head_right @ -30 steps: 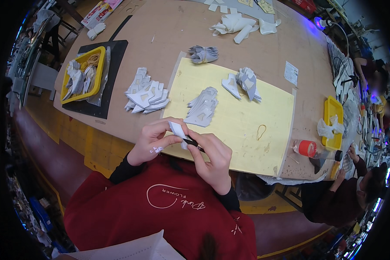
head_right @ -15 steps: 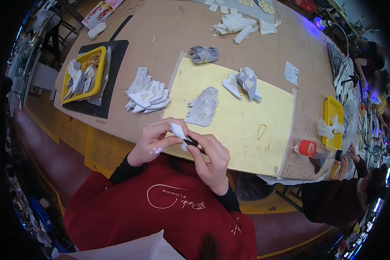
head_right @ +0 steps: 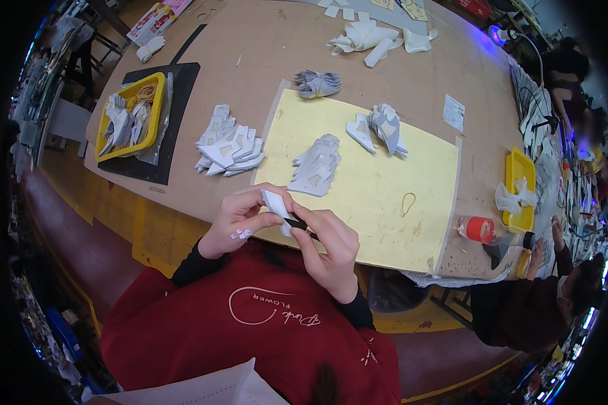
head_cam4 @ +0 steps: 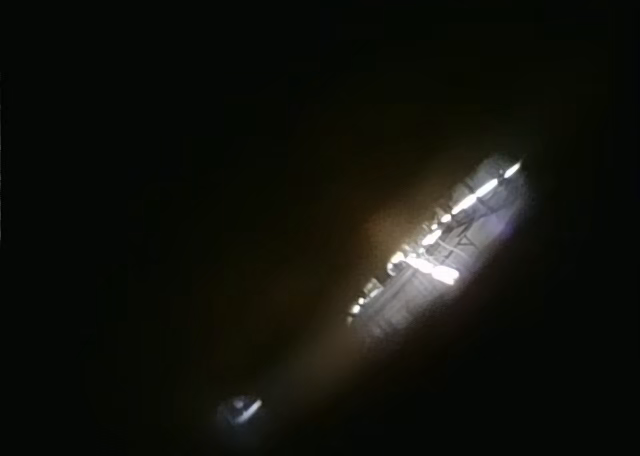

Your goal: The person repeatedly picks up small white foam pieces from a pile on a yellow mat and trims their edges using a small knife. Trimmed pieces are placed back on the mat while offcuts accumulate nearby. The person handles the pieces one at a time throughout the clip.

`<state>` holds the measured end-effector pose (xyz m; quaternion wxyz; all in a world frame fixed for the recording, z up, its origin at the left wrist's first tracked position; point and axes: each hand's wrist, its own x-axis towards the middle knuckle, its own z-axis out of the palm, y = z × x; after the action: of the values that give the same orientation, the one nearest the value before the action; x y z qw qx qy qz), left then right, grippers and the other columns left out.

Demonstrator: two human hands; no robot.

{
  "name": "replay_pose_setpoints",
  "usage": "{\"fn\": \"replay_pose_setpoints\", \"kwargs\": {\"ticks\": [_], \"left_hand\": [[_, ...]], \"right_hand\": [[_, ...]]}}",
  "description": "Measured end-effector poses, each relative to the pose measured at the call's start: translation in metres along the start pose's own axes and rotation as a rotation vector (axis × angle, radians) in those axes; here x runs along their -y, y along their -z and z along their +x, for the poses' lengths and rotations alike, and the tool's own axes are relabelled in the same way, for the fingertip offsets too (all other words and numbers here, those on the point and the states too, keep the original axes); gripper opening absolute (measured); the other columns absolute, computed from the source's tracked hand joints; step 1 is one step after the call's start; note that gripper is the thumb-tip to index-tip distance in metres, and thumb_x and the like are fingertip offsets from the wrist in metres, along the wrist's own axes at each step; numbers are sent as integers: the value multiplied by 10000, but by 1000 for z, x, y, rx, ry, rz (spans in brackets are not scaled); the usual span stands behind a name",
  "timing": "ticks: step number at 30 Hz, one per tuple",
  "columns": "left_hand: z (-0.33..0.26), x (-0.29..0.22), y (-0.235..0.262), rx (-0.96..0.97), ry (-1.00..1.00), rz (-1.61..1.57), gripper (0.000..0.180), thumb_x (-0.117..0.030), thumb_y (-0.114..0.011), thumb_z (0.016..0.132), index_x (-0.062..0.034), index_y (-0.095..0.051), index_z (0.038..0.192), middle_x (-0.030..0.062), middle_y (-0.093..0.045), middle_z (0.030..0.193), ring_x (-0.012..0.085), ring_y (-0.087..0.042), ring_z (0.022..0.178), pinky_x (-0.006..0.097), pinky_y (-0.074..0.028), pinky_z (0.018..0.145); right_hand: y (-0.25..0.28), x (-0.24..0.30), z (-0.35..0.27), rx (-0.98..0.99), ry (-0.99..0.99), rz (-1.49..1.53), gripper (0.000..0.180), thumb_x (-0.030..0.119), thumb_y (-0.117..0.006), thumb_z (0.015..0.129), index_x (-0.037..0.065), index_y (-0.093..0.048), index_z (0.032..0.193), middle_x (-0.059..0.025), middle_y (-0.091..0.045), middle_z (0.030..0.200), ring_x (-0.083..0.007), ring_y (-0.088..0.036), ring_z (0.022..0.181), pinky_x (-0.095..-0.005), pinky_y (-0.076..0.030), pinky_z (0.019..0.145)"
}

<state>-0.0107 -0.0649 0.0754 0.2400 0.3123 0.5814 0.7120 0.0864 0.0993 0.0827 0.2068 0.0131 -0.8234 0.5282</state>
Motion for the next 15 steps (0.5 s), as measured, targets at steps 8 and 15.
{"fn": "replay_pose_setpoints", "kwargs": {"ticks": [8, 15], "left_hand": [[1, 1, 0, -4, -28, 40, 155, -11, -650, 875, 17, -639, 1027, 104, -648, 1067, 195, -619, 994, 313, -485, 874], [2, -3, 0, -16, -28, 89, 137, -13, -642, 883, 12, -637, 1018, 95, -647, 1066, 195, -620, 997, 313, -484, 871]], "right_hand": [[-2, 1, 0, -13, -22, 10, 347, -69, -707, 764, -36, -666, 1107, -151, -668, 850, -233, -664, 710, -281, -517, 604], [-7, -4, -1, -63, 87, -32, 281, -63, -706, 778, 23, -725, 1045, -94, -616, 805, -190, -609, 652, -270, -483, 576]]}}
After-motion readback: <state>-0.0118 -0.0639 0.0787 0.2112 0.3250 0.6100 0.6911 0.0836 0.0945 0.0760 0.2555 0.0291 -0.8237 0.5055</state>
